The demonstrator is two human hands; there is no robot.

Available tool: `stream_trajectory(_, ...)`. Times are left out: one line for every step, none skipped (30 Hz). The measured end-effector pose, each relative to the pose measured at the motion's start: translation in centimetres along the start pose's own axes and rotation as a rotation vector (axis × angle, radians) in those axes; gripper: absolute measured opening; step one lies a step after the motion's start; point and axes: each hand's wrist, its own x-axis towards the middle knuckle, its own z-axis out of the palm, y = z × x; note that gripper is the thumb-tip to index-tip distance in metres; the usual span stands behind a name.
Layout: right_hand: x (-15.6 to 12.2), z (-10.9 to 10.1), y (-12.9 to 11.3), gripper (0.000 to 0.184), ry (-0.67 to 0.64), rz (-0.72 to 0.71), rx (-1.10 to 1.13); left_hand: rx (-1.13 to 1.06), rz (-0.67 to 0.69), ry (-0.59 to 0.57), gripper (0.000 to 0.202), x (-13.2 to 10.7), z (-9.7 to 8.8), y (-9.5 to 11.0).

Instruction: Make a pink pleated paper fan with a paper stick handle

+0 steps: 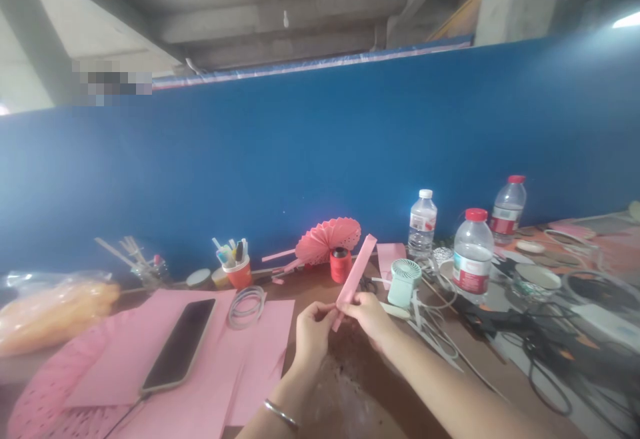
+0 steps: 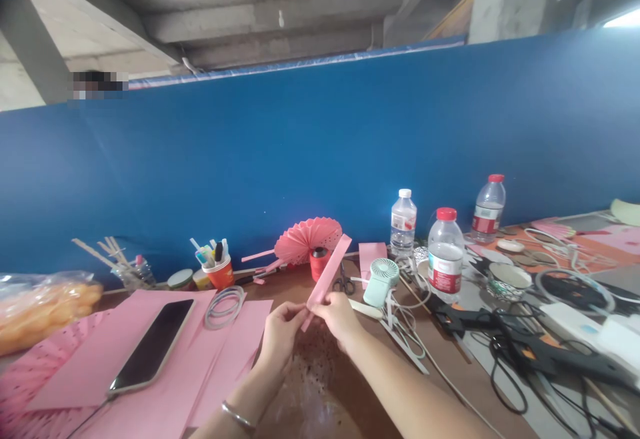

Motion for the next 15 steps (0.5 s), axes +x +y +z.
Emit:
stream_trajectory(0.0,-0.1,0.0,0.018,-0.004,0.005,-0.012,0.011,0.008,-0.016,0.023,0.1,-0.1,0.0)
stream_trajectory(0.1,-0.3,-0.2,0.018,0.001,0.007,-0.018,0.024,0.016,-0.03,0.022,0.2,-0.2,0.1)
stream_trajectory(0.4,-0.7,-0.5,0.018,0.012,0.007,-0.018,0.037,0.023,-0.042,0.021,0.3,-0.2,0.1)
stream_trajectory(0.8,-1.2,-0.8,0.017,0.031,0.003,-0.012,0.049,0.027,-0.052,0.02,0.4,-0.3,0.1)
stream_trajectory(1.2,-1.8,-1.2,0.017,0.054,-0.004,-0.001,0.059,0.027,-0.062,0.019,0.5,-0.4,0.2)
stream_trajectory(1.6,-2.4,-1.7,0.017,0.082,-0.016,0.016,0.068,0.025,-0.074,0.017,0.6,-0.4,0.2)
stream_trajectory(2.1,-3.0,-2.2,0.017,0.113,-0.032,0.036,0.077,0.02,-0.086,0.016,0.7,-0.5,0.2)
stream_trajectory(2.4,-3.6,-2.7,0.017,0.145,-0.05,0.059,0.084,0.014,-0.1,0.015,0.8,-0.5,0.2)
stream_trajectory(2.8,-4.2,-3.2,0.018,0.18,-0.069,0.082,0.092,0.007,-0.115,0.014,0.8,-0.5,0.2)
stream_trajectory(3.0,-4.8,-3.7,0.019,0.211,-0.082,0.104,0.099,0.0,-0.128,0.013,0.9,-0.5,0.1)
stream_trajectory(3.3,-5.4,-4.2,0.02,0.239,-0.094,0.122,0.106,-0.008,-0.139,0.012,0.9,-0.6,0.1)
stream_trajectory(3.4,-5.9,-4.7,0.022,0.263,-0.105,0.138,0.114,-0.015,-0.147,0.012,0.9,-0.6,0.1)
stream_trajectory(3.5,-6.4,-5.1,0.024,0.283,-0.119,0.153,0.122,-0.019,-0.156,0.011,0.8,-0.6,0.1)
stream_trajectory(3.6,-6.9,-5.5,0.025,0.301,-0.137,0.165,0.128,-0.021,-0.163,0.01,0.8,-0.5,0.1)
stream_trajectory(3.6,-7.3,-5.9,0.025,0.316,-0.155,0.174,0.134,-0.019,-0.17,0.009,0.7,-0.5,0.2)
